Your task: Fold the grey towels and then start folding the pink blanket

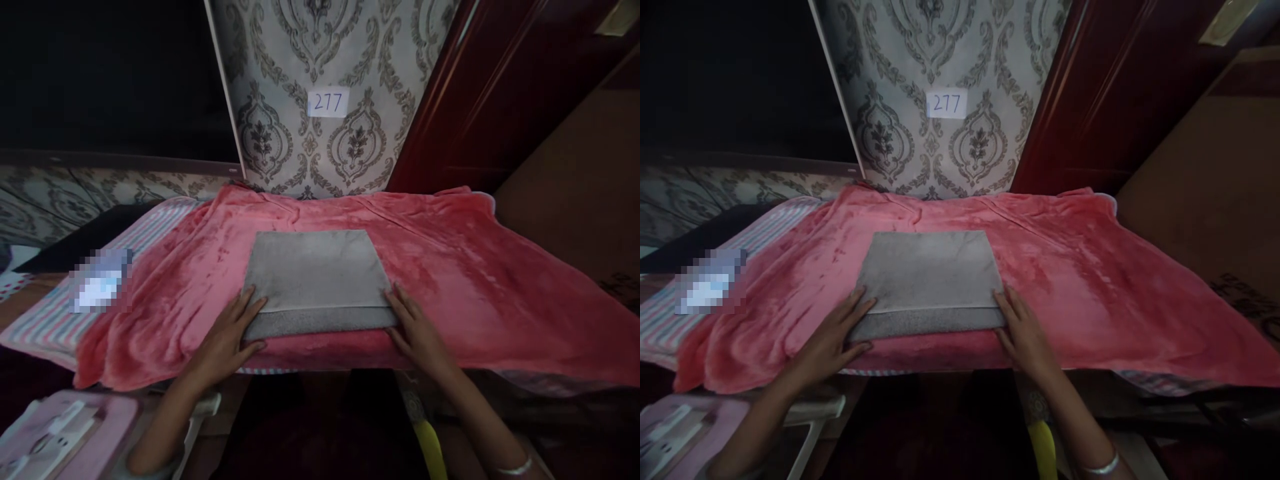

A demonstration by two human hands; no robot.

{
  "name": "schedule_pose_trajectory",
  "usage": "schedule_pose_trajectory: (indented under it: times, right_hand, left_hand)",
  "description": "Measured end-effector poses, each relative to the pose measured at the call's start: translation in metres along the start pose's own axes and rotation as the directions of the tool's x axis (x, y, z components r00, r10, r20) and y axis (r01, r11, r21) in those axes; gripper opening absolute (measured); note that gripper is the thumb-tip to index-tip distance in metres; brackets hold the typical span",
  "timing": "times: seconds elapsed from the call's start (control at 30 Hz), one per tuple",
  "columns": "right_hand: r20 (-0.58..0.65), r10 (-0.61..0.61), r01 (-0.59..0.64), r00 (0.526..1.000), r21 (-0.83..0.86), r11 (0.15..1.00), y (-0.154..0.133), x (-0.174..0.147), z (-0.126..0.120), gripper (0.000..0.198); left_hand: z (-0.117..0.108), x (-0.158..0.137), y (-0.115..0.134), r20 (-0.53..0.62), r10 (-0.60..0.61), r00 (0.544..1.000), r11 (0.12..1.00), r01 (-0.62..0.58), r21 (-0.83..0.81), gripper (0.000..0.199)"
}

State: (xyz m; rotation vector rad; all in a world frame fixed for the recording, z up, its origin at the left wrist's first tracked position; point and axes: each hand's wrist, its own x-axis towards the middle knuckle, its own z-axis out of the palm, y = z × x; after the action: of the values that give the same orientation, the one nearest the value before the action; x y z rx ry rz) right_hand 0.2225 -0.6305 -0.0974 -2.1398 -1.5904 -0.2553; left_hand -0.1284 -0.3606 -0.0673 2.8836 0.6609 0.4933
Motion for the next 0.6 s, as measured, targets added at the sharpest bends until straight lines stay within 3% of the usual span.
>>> schedule_pose_trajectory:
  times: [0.17, 0.37, 0.5, 0.6]
  right_hand:
    - [0.012, -0.066, 0.066, 0.998, 0.062, 0.996, 0.002, 0.011, 0.001, 0.068]
    - [-0.048, -0.081, 0.086, 0.996, 0.117, 0.989, 0.011, 0.019, 0.004, 0.07]
    - [-0.131, -0.068, 0.093, 0.989, 0.192, 0.977, 0.014, 0.03, 0.005, 0.057]
    - [-0.208, 0.008, 0.05, 0.978, 0.274, 0.96, 0.009, 0.049, -0.009, 0.043]
  left_hand:
    - [-0.01, 0.002, -0.014, -0.001, 0.066, 0.998, 0.998, -0.066, -0.001, 0.061]
    - [-0.009, 0.005, -0.028, -0.044, 0.115, 0.992, 0.993, -0.115, 0.012, 0.069]
    - [-0.011, 0.007, -0.027, -0.138, 0.117, 0.984, 0.993, -0.118, 0.002, 0.055]
    - [-0.025, 0.021, -0.019, -0.257, 0.041, 0.966, 0.997, -0.058, -0.059, 0.044]
